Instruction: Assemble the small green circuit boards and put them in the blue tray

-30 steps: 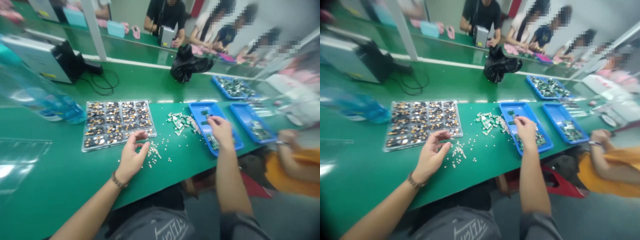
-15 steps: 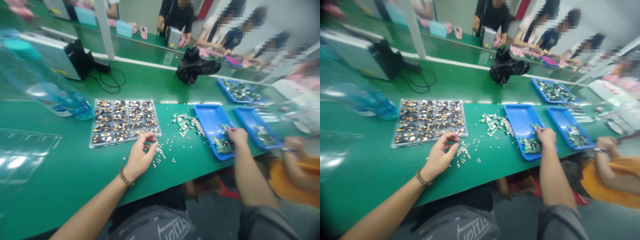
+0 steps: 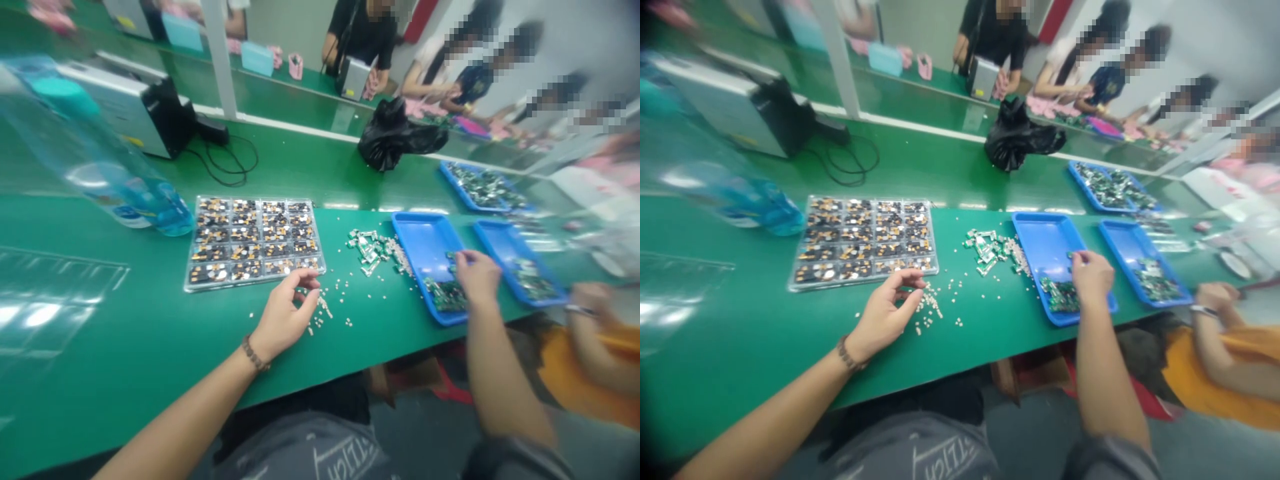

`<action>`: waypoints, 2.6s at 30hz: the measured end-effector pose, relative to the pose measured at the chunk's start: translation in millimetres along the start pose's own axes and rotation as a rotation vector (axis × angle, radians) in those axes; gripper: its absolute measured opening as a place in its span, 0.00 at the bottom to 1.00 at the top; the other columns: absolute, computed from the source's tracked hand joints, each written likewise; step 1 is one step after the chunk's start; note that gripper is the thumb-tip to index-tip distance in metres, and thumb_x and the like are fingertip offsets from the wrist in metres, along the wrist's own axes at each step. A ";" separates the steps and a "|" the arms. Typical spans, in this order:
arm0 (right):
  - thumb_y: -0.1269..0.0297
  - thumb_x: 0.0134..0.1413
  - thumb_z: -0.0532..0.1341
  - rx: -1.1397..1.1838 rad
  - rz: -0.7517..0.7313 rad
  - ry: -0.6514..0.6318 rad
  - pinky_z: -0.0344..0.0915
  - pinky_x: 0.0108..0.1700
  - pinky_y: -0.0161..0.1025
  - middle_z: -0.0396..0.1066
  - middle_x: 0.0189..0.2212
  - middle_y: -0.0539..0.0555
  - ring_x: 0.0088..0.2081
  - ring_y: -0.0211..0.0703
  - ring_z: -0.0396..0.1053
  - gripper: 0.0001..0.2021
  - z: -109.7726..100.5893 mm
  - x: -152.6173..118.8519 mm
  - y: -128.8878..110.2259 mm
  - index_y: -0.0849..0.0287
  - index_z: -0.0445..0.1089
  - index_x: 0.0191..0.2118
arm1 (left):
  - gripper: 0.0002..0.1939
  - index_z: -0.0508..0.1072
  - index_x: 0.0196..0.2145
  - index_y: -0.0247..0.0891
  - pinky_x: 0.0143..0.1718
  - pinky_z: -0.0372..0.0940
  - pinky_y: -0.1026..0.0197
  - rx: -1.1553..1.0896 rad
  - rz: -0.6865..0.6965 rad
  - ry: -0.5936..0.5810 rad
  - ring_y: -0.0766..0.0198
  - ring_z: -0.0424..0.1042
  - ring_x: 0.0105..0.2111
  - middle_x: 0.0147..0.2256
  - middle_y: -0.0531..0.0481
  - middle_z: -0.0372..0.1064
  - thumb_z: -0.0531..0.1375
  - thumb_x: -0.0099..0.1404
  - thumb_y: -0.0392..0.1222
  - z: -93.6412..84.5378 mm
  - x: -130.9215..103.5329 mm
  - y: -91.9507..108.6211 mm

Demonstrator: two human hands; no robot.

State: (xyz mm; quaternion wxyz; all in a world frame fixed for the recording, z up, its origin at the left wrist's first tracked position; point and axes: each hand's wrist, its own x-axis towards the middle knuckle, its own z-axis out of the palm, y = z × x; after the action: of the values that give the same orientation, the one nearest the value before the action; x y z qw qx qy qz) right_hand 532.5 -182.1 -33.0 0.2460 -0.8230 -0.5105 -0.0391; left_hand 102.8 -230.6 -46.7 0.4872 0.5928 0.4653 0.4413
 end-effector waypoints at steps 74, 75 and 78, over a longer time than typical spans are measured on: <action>0.63 0.60 0.58 0.589 -0.799 -0.694 0.63 0.40 0.38 0.75 0.37 0.53 0.36 0.41 0.69 0.09 43.7 -136.3 -255.3 0.56 0.76 0.40 | 0.29 0.71 0.52 0.37 0.24 0.72 0.60 -0.595 -0.506 -1.101 0.59 0.75 0.28 0.33 0.46 0.74 0.68 0.54 0.49 -9.7 -14.1 4.4; 0.65 0.61 0.57 0.569 -0.919 -0.700 0.63 0.40 0.37 0.74 0.37 0.53 0.37 0.41 0.69 0.10 48.4 -134.1 -271.0 0.56 0.76 0.41 | 0.29 0.73 0.51 0.37 0.24 0.71 0.59 -0.565 -0.498 -1.110 0.58 0.75 0.27 0.32 0.47 0.75 0.68 0.53 0.50 -9.9 -15.9 3.9; 0.71 0.61 0.55 0.391 -1.253 -0.723 0.61 0.38 0.36 0.73 0.39 0.53 0.38 0.40 0.68 0.13 64.2 -127.7 -310.2 0.53 0.76 0.43 | 0.25 0.75 0.49 0.40 0.23 0.70 0.59 -0.515 -0.458 -1.101 0.57 0.75 0.27 0.31 0.48 0.75 0.67 0.54 0.52 -12.3 -18.4 5.6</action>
State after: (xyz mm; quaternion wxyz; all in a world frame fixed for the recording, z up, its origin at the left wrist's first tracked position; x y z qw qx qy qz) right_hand 193.1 -147.4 -16.3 0.1362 -0.2809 -0.9303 0.1924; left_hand 88.2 -247.2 -40.8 0.8627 0.4823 0.1416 0.0553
